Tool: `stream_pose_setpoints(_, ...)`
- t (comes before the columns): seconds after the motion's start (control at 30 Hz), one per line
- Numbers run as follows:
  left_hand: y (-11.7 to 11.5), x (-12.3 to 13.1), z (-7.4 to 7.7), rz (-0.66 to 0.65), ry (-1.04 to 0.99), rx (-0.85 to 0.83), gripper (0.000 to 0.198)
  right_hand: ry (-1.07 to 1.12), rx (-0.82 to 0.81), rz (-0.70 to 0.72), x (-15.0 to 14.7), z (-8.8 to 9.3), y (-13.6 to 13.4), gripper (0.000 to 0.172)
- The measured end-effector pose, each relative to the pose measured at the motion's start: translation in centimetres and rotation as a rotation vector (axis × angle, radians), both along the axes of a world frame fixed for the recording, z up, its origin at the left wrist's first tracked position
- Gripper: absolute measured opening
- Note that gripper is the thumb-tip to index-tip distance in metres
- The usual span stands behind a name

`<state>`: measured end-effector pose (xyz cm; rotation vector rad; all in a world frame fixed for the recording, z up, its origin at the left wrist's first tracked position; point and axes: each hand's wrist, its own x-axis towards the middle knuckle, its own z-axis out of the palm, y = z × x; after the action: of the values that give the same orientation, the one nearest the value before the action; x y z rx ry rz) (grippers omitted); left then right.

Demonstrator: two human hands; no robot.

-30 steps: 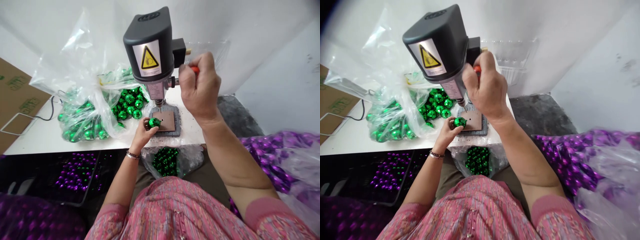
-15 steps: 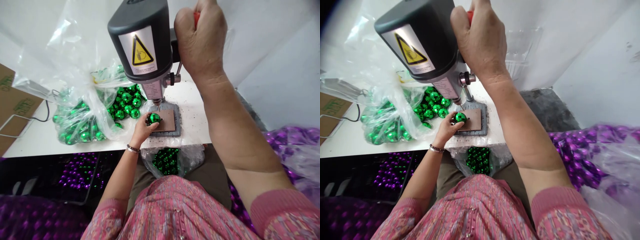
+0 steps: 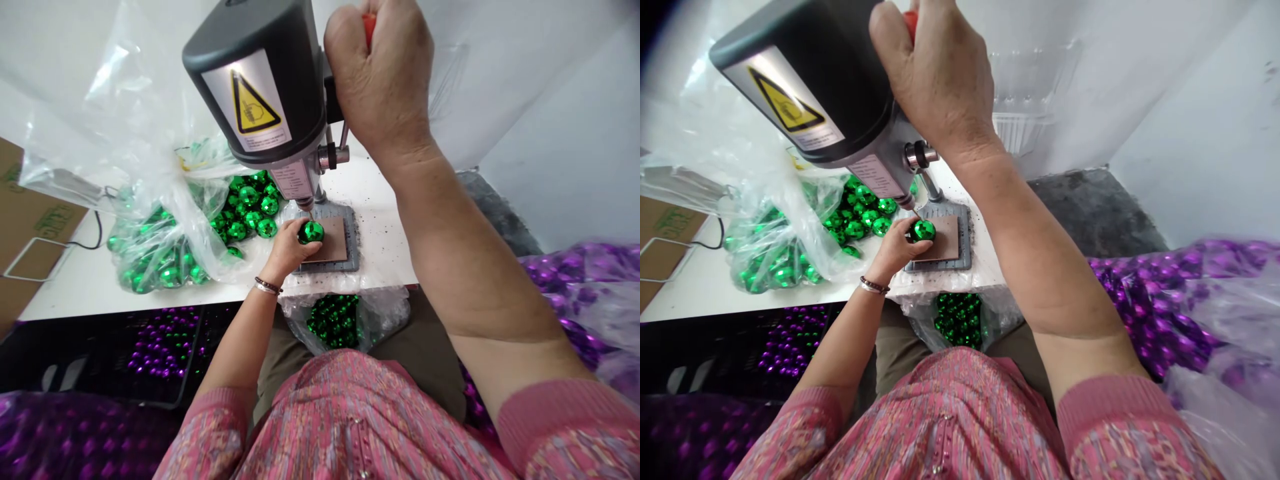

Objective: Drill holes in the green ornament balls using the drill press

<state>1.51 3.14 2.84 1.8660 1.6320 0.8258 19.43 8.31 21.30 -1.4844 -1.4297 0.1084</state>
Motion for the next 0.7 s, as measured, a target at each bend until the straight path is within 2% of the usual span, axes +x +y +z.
stream_pose_setpoints(0.17, 0.6, 0.3, -0.2, -0.027, -0.011, -0.007, 0.061, -0.020, -0.029, -0.028, -0.1, 0.1, -0.1, 0.034)
stream_pose_setpoints(0.37, 0.7, 0.6, -0.7, -0.045, -0.028, 0.052, 0.060, 0.018, -0.002, 0.015, 0.0, 0.1, -0.2, 0.033)
stream_pose_setpoints(0.57, 0.8, 0.8, -0.8, -0.061, -0.107, -0.035, 0.067, 0.063, 0.026, 0.045, -0.1, 0.1, -0.4, 0.036)
stream_pose_setpoints(0.7, 0.9, 0.6, -1.1, -0.076, -0.190, -0.091, 0.068, 0.010, 0.020, 0.022, 0.1, 0.5, -0.7, 0.041)
